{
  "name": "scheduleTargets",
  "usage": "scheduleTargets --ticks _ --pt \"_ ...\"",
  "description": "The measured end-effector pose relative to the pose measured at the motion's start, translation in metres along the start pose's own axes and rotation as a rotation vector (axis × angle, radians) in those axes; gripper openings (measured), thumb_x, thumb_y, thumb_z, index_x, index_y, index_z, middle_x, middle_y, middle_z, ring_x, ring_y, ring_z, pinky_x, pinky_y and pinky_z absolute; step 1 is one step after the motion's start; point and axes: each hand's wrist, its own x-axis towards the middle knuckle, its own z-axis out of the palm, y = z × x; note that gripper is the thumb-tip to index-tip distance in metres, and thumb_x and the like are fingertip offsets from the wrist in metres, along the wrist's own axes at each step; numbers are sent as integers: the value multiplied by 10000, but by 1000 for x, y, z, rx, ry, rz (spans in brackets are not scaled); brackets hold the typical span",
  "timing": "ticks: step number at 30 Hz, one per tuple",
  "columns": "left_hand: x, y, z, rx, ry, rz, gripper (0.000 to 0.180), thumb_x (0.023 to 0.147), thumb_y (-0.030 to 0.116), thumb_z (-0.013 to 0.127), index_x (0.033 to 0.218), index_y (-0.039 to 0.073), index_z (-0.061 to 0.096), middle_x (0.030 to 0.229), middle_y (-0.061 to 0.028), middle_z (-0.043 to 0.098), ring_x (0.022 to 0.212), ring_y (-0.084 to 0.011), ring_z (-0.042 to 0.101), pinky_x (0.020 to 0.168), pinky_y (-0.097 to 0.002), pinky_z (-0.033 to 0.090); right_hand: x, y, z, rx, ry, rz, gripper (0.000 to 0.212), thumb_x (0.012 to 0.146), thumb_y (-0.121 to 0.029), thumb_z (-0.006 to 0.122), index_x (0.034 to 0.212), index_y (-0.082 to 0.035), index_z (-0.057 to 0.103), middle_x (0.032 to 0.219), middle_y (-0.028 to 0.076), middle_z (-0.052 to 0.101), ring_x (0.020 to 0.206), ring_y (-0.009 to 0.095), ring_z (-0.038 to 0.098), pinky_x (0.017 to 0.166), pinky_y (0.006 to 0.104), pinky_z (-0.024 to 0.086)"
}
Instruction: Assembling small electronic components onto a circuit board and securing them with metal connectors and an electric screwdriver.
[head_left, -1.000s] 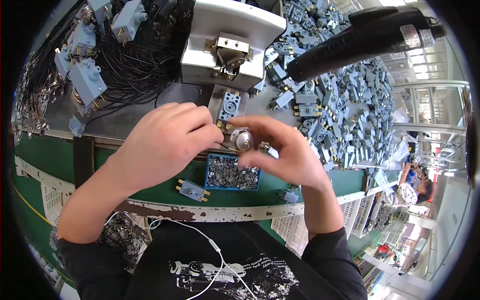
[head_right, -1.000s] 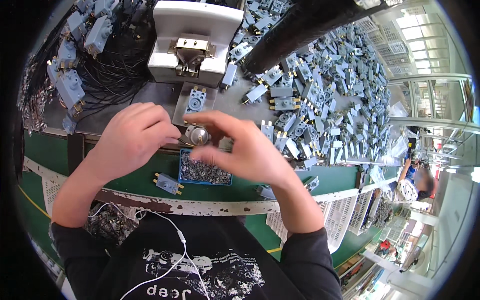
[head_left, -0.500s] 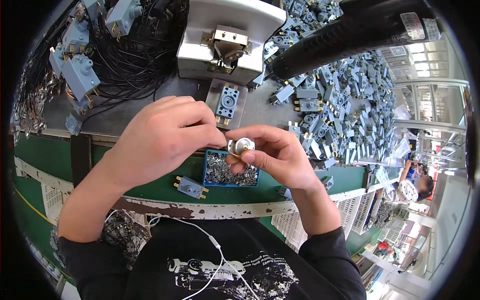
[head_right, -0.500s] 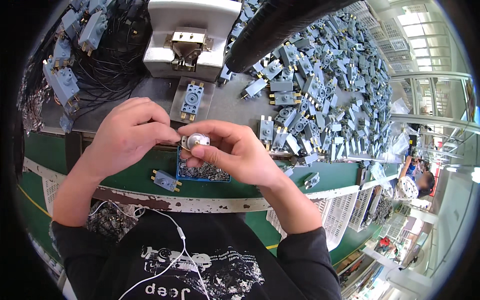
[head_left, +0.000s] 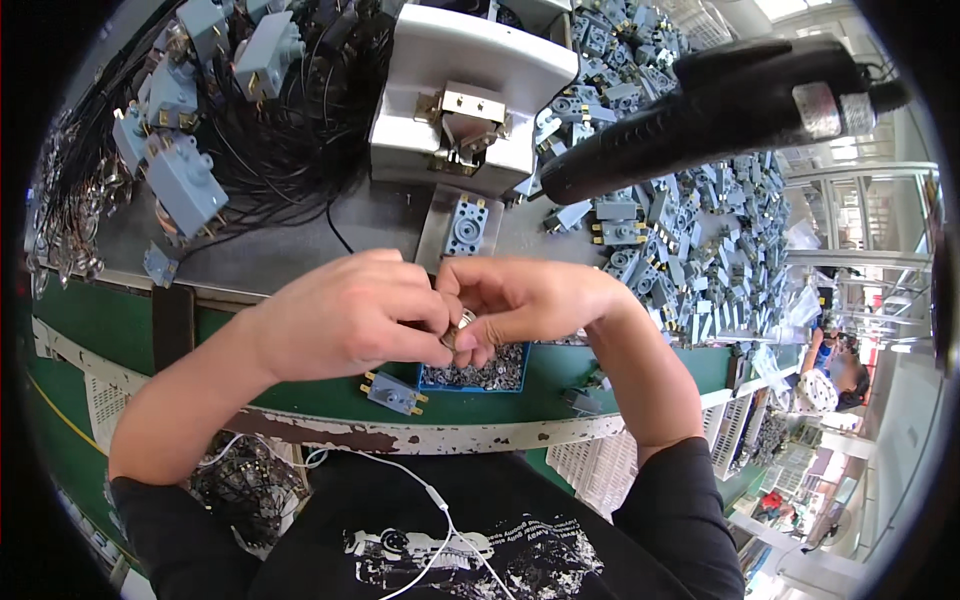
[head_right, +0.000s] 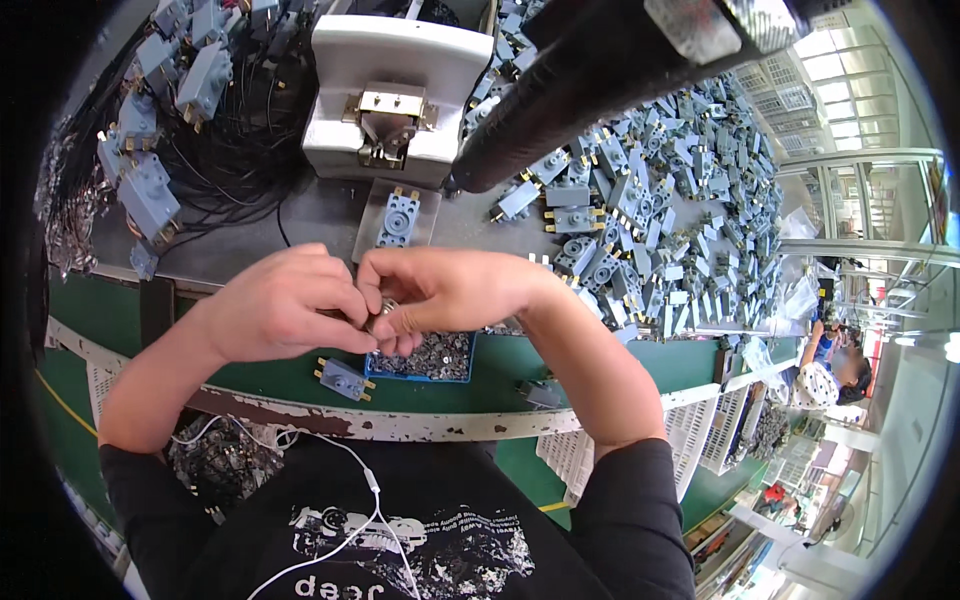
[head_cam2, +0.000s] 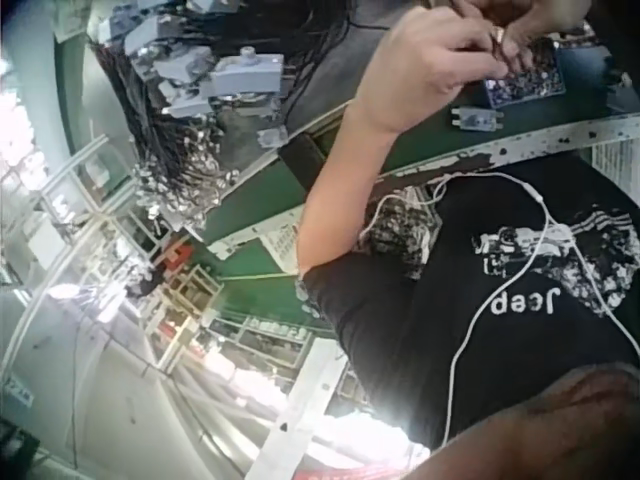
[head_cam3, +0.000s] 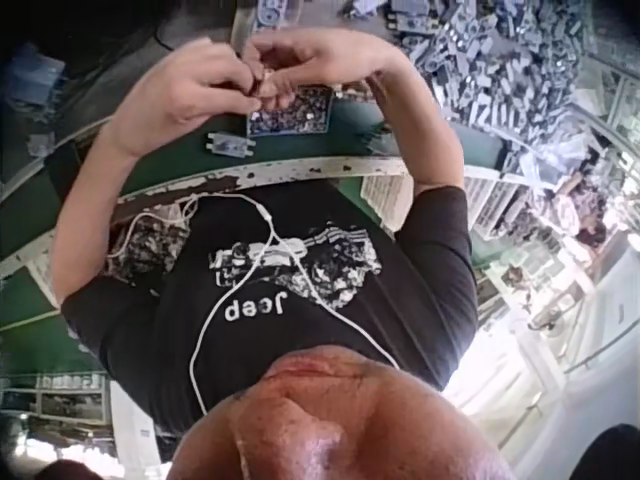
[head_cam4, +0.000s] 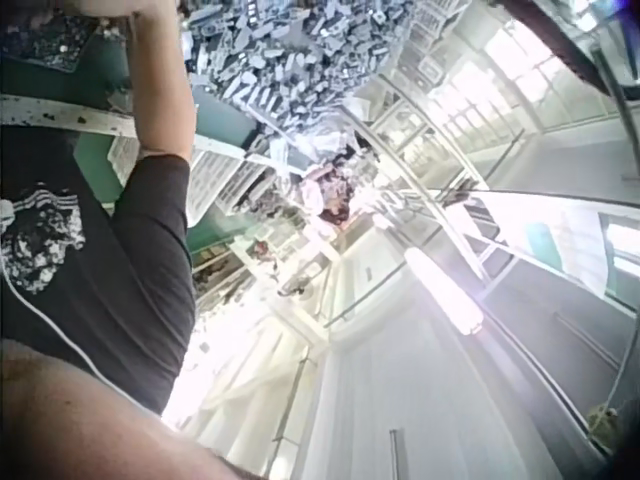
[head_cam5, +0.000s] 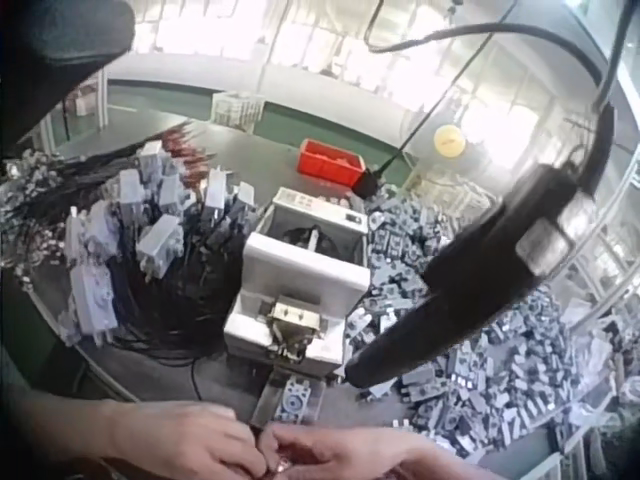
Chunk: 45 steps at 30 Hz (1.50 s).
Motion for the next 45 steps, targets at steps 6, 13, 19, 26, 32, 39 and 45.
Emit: scheduleTargets --ticks 6,13,19,26,32,39,45 --pt "-2 18 1 41 91 -268 272 806 125 815 1064 97 737 934 -26 692 865 -239 655 786 -367 499 -28 4 36 -911 811 -59 618 863 -114 815 1382 9 503 1197 150 697 1046 269 708 883 358 564" --pt "13 19 -6 155 215 -324 329 766 108 847 1080 85 751 888 -63 697 800 -268 668 742 -379 536 -12 34 29 -1147 1030 -307 698 854 -61 770 1479 -23 461 1432 213 571 1282 406 577 1052 453 494" --pt "35 -1 -12 23 289 -607 245 853 93 786 1080 33 717 915 -120 683 817 -292 687 733 -385 547 -39 -5 39 -922 1139 -520 355 942 -58 703 1291 -16 655 1164 173 733 1026 298 723 924 419 568" --pt "32 -11 -3 34 172 -611 188 869 107 766 1042 53 716 918 -101 682 857 -306 681 751 -400 539 -51 -68 5 -846 1524 -1431 621 1049 -95 573 1561 0 234 1378 281 559 1183 319 644 1038 487 522" --pt "36 -13 -13 65 78 -586 235 852 50 780 1074 9 715 971 -104 696 872 -259 688 773 -352 564 -25 -111 5 -199 1233 -948 495 851 -61 863 1227 10 549 1038 88 720 913 158 700 808 300 569" --pt "37 -16 -10 101 113 -600 178 893 155 748 1060 114 702 929 -68 685 906 -284 678 777 -401 549 -18 -99 21 -189 1262 -1075 560 819 31 847 1276 10 525 1097 116 703 908 154 698 808 295 577" --pt "36 -11 -10 99 71 -661 193 882 147 775 1061 109 715 901 -52 679 857 -252 679 758 -369 551 29 -120 15 -230 1215 -1204 584 817 44 840 1298 12 511 1120 126 696 909 156 698 804 295 580"
